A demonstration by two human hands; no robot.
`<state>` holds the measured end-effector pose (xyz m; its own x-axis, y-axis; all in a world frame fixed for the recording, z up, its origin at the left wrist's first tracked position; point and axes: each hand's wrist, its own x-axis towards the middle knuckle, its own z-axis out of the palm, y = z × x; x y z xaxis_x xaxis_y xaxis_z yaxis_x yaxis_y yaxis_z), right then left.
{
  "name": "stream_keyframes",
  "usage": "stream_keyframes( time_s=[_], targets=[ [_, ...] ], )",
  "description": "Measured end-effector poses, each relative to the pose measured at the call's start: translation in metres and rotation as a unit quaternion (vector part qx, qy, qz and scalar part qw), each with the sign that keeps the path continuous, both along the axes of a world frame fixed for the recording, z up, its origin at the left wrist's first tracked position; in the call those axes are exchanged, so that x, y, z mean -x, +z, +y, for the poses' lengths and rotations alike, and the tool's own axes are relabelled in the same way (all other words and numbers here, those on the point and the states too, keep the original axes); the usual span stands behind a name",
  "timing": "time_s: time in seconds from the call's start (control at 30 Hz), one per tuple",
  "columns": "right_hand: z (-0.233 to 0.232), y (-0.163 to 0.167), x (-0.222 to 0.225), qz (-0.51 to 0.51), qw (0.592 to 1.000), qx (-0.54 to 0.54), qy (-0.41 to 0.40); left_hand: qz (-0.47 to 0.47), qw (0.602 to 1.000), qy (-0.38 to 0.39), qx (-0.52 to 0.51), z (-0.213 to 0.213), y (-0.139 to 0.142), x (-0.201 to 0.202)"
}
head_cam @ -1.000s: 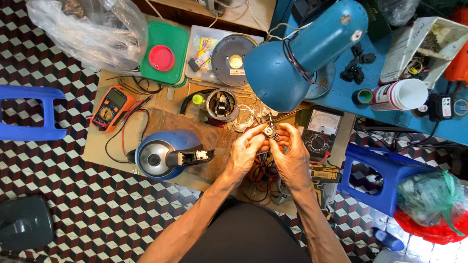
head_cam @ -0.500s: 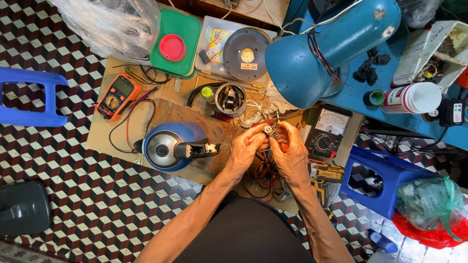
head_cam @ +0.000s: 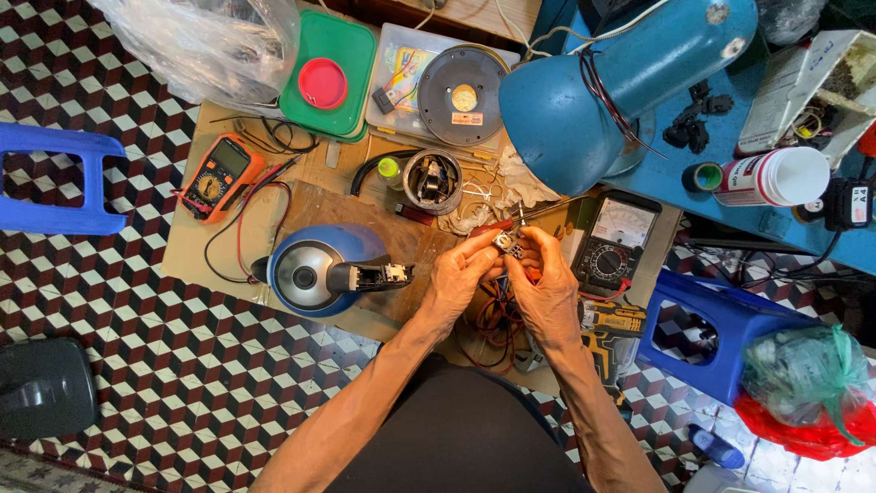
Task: The person disassembles a blue electric kettle, removes the base and internal components, and uses a cordless drill to remove screws. They handle wires and a small white plastic component, then reassemble the kettle base and secure it with the drill.
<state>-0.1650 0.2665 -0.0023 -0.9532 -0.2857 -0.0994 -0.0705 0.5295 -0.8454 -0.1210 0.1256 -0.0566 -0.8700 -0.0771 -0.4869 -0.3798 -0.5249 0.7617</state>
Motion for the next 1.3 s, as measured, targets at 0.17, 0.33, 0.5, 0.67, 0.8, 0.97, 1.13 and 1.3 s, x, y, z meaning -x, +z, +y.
stream_keyframes(
  time_s=[0.17,0.33,0.5,0.67,0.8,0.97,1.13,1.3],
  targets=[
    [0.013,-0.018,0.007,-0.18,0.972,0.139,-0.063,0.048,0.979,-0.018,0.196,0.001,-0.002,-0.002],
    [0.03,-0.036,0.014,-0.353,0.877,0.304,-0.114,0.083,0.989,0.0,0.121,-0.003,-0.005,0.003],
    [0.034,-0.041,0.012,-0.357,0.885,0.287,-0.087,-0.017,1.0,-0.015,0.001,-0.009,0.002,-0.001],
    [0.031,-0.033,0.01,-0.372,0.869,0.311,-0.099,-0.054,0.997,-0.028,-0.039,-0.013,0.009,-0.002],
    [0.03,-0.026,0.011,-0.384,0.852,0.338,-0.106,-0.055,0.998,-0.012,-0.034,-0.01,0.005,0.0],
    [0.033,-0.028,0.01,-0.371,0.866,0.323,-0.092,-0.07,0.998,-0.005,-0.005,-0.005,-0.001,0.0],
    [0.034,-0.036,0.011,-0.361,0.881,0.294,-0.089,-0.071,0.997,0.011,-0.041,-0.003,0.001,0.001],
    [0.036,-0.038,0.011,-0.36,0.879,0.298,-0.092,-0.069,0.995,-0.007,-0.074,-0.007,0.009,0.002]
  ],
)
